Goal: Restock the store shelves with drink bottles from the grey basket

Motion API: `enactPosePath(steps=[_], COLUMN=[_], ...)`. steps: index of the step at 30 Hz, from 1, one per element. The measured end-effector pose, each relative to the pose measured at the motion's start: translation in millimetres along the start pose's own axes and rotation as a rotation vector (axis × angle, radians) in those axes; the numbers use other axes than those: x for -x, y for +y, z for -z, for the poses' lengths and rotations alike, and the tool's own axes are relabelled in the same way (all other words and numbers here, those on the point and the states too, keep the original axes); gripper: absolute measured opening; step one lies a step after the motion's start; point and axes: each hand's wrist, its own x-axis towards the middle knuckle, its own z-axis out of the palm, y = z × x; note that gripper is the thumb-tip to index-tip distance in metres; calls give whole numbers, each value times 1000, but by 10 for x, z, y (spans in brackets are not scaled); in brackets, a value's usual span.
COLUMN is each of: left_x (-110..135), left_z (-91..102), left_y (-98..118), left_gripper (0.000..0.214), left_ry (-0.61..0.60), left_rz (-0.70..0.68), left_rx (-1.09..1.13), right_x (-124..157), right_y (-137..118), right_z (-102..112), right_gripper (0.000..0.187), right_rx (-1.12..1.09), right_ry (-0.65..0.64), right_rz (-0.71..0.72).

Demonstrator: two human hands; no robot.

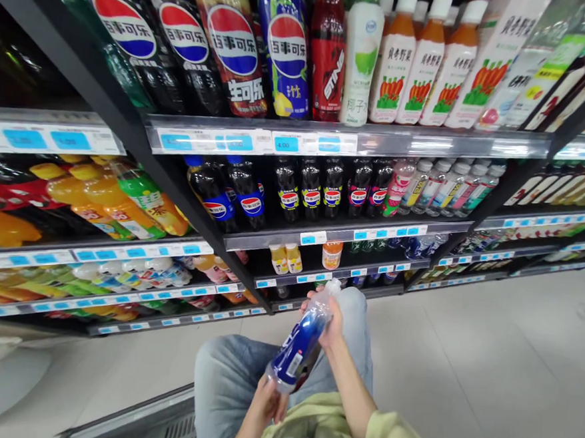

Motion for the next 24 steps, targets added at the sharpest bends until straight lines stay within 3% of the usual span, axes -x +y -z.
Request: enactPosePath(steps=[5, 8, 12, 15, 18, 22, 24], left_x=[153, 187, 221, 258, 266, 200, 168], left_z=[-262, -306, -283, -353, -467, -487, -436], left_y=[114, 198, 199, 119, 99, 299, 426], left_gripper=[127, 130, 132, 131, 125, 85, 72], left_ry=[-157, -235, -255, -152, 59, 232, 269], left_rz=[75, 91, 138, 131, 69, -77, -151], left_rx=[37, 101, 179, 238, 243, 13, -147], right_x=[-79, -66, 15, 62, 86, 157, 212], right_y=[-65, -30, -22, -57, -38, 148, 250], right_z=[-92, -79, -131, -220, -294, -286, -248], right_gripper=[58, 59, 60, 60, 65, 85, 84], right_rx=[1, -72, -82, -7, 88, 139, 182], right_ry=[-222, -334, -241, -141, -99, -105, -100], right_rz=[-80, -63, -23, -63, -148, -236, -283])
